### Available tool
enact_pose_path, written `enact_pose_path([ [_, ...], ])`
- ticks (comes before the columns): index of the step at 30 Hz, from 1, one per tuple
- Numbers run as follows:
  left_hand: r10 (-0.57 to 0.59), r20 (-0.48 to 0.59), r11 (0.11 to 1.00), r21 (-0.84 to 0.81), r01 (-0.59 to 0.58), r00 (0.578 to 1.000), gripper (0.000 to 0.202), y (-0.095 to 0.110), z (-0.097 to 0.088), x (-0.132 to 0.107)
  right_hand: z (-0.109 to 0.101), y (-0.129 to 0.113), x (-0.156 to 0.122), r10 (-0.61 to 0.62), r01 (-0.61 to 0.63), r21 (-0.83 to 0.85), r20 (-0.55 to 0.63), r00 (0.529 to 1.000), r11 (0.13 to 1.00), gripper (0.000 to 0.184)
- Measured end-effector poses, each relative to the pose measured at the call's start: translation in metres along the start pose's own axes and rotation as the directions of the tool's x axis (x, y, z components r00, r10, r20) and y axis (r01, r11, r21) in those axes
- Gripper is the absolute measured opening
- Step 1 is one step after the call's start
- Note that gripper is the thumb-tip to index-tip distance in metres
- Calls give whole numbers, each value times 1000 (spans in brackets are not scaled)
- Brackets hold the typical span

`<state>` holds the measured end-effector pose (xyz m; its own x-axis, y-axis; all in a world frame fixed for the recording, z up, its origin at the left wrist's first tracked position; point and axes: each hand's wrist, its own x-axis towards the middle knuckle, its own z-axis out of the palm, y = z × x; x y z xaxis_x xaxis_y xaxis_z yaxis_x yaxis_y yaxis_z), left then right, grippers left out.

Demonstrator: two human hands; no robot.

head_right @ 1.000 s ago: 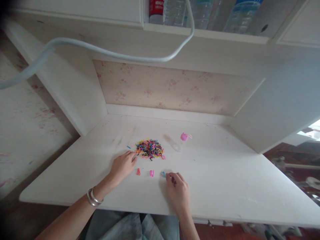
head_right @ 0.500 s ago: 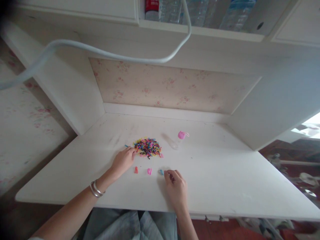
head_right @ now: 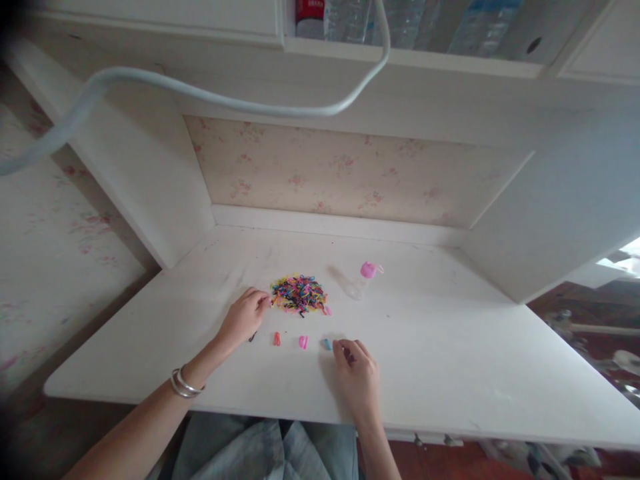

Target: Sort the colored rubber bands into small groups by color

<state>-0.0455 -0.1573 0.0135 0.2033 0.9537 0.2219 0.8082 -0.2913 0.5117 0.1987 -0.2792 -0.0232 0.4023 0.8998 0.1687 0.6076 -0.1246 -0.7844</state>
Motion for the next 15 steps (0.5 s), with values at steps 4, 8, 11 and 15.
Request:
enact_pose_path([
  [4, -1, -19, 996, -88, -1, 1000, 23, -8, 3, 4, 0, -1, 0, 7, -7, -18, 0, 1000, 1000, 42],
  [8, 14, 8, 984, -178, -12, 1000, 20, -15, 6, 15, 0, -1, 0, 2, -1, -28, 4, 1000, 1000, 42],
  [11, 7, 27, 971, -237, -1, 1000, 19, -21, 10, 22, 0, 0, 0, 6, -6, -27, 10, 1000, 1000, 43],
  [15, -40, 32, 952, -303, 48, 999, 20, -26, 17, 24, 1, 2, 0, 1, -1, -15, 21, 1000, 1000, 41],
])
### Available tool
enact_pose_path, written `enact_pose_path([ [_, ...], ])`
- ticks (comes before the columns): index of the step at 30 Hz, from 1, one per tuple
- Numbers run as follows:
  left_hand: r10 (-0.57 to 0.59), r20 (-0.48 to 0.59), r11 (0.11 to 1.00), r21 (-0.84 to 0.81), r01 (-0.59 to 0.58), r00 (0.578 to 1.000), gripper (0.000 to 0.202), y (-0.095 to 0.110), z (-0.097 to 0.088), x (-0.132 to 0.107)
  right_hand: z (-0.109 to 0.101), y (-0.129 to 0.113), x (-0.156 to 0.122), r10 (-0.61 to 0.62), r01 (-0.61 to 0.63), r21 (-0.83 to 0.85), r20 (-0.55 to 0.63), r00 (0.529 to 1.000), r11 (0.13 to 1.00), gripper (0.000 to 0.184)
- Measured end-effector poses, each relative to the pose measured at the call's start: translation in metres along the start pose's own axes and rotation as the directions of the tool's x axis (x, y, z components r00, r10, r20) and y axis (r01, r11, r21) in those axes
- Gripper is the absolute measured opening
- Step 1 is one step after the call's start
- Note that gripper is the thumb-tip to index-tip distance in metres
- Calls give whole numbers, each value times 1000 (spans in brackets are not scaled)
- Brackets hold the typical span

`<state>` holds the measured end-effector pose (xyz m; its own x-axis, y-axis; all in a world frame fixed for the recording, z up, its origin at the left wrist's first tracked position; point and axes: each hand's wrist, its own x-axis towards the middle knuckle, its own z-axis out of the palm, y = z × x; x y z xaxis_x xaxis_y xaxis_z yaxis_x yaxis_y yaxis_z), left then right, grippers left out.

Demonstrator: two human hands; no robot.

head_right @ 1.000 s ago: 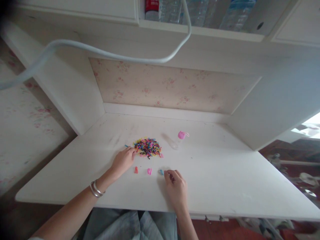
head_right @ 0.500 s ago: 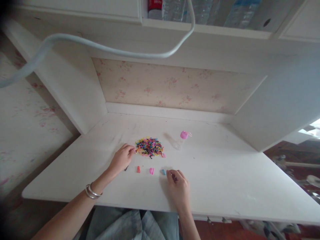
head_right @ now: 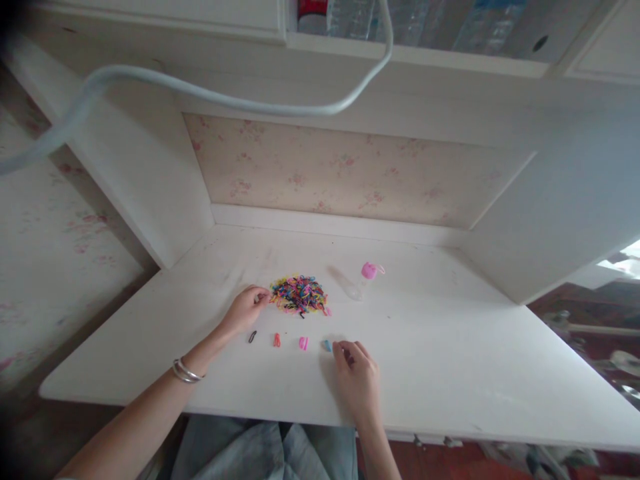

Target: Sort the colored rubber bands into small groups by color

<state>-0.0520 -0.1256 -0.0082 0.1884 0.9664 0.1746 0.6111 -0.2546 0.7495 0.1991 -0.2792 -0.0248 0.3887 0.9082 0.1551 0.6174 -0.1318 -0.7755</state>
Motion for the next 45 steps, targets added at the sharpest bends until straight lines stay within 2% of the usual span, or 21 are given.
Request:
enact_pose_path([
  [5, -102, 2, 991, -88, 102, 995, 22, -1, 5, 1, 1, 4, 1, 18, -17, -2, 37, 999, 1000, 39],
  [10, -182, 29, 967, -176, 184, 983, 29, 0, 1, 2, 1, 3, 2, 30, -30, 11, 44, 999, 999, 39],
  [16, -216, 56, 949, -224, 223, 975, 41, 0, -6, -2, 0, 1, 1, 28, -28, -3, 42, 999, 1000, 38],
  [25, -124, 20, 980, -157, 125, 992, 31, -3, -13, -18, 0, 2, 2, 10, -9, -25, 55, 998, 1000, 40],
  [32, 69, -39, 996, 65, -66, 997, 24, -9, -28, -67, 1, 1, 2, 13, -11, -28, 58, 998, 1000, 38],
  [38, 119, -56, 980, 169, -109, 991, 25, -10, -23, -101, 2, 1, 2, 0, 4, -69, 50, 999, 998, 36],
  [45, 133, -62, 944, 313, -107, 989, 25, -7, -21, -110, 1, 1, 1, 8, -4, -67, 50, 999, 998, 37],
])
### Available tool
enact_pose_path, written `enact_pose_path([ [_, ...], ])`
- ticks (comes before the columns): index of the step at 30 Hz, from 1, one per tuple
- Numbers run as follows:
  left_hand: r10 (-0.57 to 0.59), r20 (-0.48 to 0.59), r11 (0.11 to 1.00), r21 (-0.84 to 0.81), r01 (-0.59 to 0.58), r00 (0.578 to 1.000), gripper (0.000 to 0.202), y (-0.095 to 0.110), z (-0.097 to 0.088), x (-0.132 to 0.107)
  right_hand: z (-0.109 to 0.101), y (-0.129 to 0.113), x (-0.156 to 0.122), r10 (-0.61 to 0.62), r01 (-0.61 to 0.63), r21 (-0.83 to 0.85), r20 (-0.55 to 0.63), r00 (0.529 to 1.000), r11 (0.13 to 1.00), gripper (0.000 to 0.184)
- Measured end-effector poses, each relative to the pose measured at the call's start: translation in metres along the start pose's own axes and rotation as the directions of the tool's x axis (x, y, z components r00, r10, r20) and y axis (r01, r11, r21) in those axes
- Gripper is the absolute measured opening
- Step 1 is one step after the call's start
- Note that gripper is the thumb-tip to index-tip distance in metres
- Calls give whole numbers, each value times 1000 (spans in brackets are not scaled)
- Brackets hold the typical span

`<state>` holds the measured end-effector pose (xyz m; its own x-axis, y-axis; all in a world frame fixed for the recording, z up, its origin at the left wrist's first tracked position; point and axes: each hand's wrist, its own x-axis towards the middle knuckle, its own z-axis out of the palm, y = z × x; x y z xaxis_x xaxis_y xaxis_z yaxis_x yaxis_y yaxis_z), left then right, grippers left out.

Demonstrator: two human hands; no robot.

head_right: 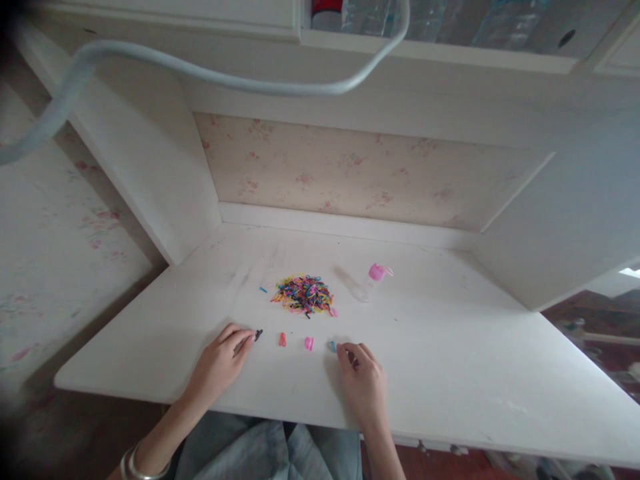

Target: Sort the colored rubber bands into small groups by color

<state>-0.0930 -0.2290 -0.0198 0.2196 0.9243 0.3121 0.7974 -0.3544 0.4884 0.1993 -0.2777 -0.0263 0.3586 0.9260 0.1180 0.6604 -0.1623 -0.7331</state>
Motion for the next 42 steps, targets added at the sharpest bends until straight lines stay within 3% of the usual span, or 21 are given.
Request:
enact_pose_path([
  [6, -22, -40, 999, 35, 24, 999, 24, 2, 1, -2, 0, -1, -1, -19, 19, 6, 6, 1000, 1000, 39],
  [14, -43, -9, 976, 215, 43, 999, 20, 10, 3, 1, 0, 0, -1, -27, 27, -5, -1, 1000, 1000, 39],
  [33, -40, -106, 950, 303, 71, 994, 17, 15, 5, 1, 0, -2, -3, -51, 48, -59, -47, 998, 997, 44],
  [37, -65, -100, 954, 285, 91, 993, 18, 17, 3, 2, 1, -19, -3, -152, 139, -232, -41, 987, 963, 37],
  [42, -65, -73, 971, 227, 80, 995, 18, 15, 1, 0, 8, -59, 13, -200, 214, -385, 76, 977, 898, 30],
])
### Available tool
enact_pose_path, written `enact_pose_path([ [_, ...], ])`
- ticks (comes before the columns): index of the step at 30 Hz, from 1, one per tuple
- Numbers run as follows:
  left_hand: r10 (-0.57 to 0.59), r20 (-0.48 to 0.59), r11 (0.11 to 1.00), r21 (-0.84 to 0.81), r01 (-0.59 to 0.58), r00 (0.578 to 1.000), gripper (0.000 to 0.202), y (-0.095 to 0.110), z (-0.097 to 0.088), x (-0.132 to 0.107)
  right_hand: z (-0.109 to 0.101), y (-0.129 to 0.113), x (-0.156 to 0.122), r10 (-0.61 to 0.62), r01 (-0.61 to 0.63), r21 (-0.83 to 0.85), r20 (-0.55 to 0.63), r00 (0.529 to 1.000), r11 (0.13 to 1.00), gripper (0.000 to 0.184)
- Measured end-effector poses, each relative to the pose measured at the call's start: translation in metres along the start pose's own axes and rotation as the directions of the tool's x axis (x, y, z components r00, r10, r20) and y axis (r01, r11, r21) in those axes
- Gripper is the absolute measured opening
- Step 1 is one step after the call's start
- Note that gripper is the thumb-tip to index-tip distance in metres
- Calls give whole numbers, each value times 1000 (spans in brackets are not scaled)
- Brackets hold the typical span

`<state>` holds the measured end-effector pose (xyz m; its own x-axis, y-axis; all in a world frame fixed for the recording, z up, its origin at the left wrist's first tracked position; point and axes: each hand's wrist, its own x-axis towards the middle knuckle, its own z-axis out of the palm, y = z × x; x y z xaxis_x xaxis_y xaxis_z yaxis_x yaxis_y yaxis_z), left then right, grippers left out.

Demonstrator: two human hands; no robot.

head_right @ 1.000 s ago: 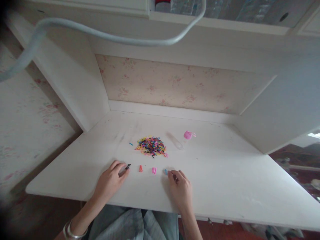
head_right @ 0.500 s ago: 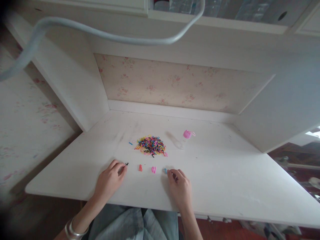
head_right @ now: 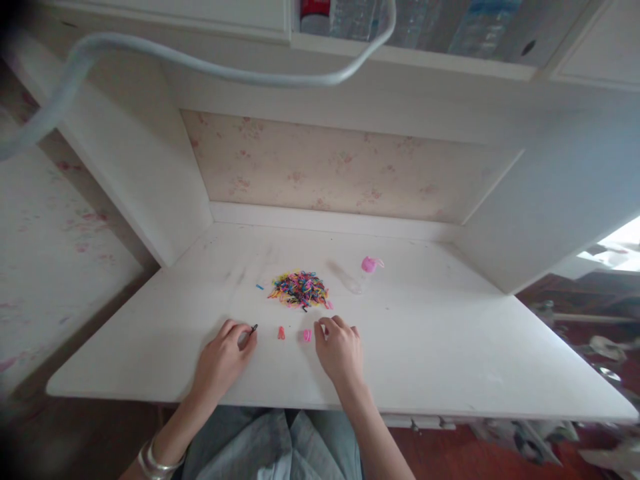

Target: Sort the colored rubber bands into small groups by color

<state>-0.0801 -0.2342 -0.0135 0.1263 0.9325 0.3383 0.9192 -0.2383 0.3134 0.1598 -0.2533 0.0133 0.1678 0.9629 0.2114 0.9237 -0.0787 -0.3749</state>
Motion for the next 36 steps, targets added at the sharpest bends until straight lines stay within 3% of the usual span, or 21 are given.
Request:
enact_pose_path([
  [6, 25, -46, 994, -101, -29, 999, 14, -10, 3, -5, 15, -23, 27, 23, -8, -123, 125, 992, 992, 28],
  [11, 15, -33, 990, -137, -19, 999, 13, -13, 4, -5, 26, -29, 36, 27, -10, -156, 110, 994, 988, 26],
  [17, 14, 12, 982, -189, -12, 1000, 15, -13, 3, -3, 25, -29, 41, 11, 6, -150, 113, 994, 989, 28],
  [23, 20, 37, 975, -222, -11, 999, 17, -14, 3, -2, 20, -20, 39, 44, -45, 19, 58, 997, 999, 27],
  [30, 5, -12, 962, -274, -8, 1000, 17, -14, 3, -3, 20, -5, 41, 71, -74, 178, 25, 997, 981, 23],
  [36, -117, -36, 867, -491, 84, 992, 19, -22, -3, 0, 17, -32, 22, -65, 68, 200, -21, 998, 977, 25],
])
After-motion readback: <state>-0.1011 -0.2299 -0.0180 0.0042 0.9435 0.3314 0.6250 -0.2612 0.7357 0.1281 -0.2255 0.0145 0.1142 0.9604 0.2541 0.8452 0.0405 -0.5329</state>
